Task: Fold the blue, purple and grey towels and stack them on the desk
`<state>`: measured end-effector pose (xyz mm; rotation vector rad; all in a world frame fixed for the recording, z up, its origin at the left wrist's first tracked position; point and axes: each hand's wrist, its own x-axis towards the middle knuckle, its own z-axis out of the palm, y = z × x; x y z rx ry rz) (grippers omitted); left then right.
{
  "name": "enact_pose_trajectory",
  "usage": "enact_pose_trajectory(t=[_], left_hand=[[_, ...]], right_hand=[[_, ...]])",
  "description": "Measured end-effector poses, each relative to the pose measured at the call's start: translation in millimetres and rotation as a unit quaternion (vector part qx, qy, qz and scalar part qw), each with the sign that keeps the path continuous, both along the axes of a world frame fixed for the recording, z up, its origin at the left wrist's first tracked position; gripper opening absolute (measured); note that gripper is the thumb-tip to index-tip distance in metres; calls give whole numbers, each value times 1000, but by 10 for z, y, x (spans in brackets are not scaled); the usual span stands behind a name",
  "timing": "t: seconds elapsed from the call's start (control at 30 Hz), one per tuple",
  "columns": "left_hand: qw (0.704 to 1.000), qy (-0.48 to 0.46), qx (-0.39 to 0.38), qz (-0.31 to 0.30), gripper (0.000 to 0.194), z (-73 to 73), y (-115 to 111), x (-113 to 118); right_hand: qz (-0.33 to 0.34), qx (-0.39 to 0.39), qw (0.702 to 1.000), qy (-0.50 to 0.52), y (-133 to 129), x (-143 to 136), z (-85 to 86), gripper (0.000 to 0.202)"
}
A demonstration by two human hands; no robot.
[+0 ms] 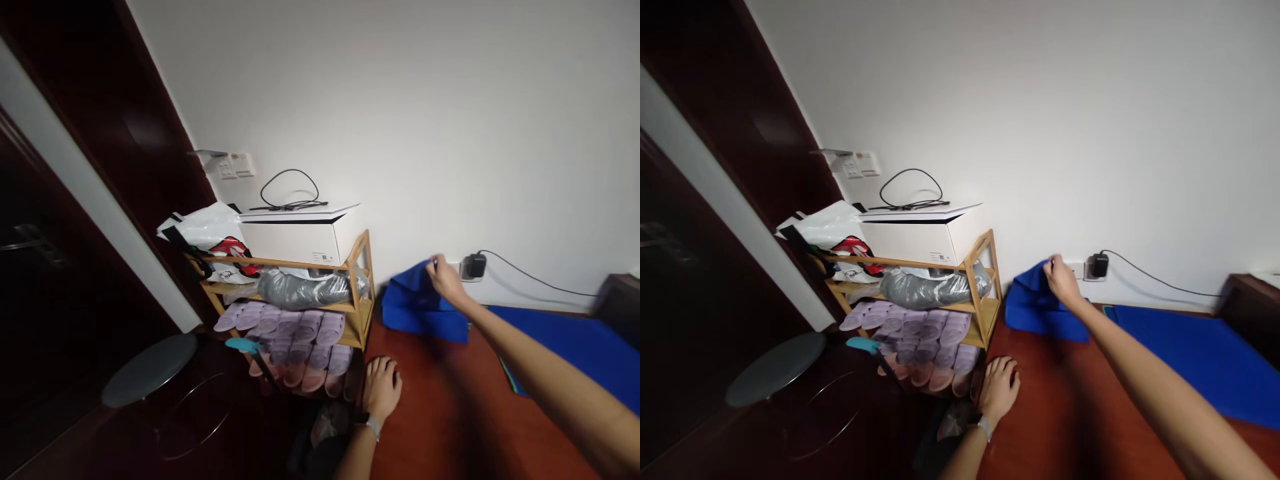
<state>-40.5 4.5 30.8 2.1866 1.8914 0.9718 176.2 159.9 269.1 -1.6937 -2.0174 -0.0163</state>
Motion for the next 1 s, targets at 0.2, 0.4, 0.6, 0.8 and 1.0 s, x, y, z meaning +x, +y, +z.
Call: enact_pose_trajectory(t=[0.2,0.4,0.6,0.8,1.0], left_hand=[[917,-397,-2,-33,80,269,-108,305],[891,-431,5,-145,40,647,-435,886],[947,-264,-49,-177,25,647,-920,746],[977,-65,-85,-184,18,108,-1254,589],[992,-31,28,-122,22,76,-1206,462]], right_hand=[[106,99,989,3,-1340,549,1793,37],[115,123,976,-138,-2379,1001,2155,26],[79,147,982,-86,-2779,1787,2057,35],[50,96,994,16,-3050,2446,1815,23],[2,17,994,108,-3127,2866,1373,22]])
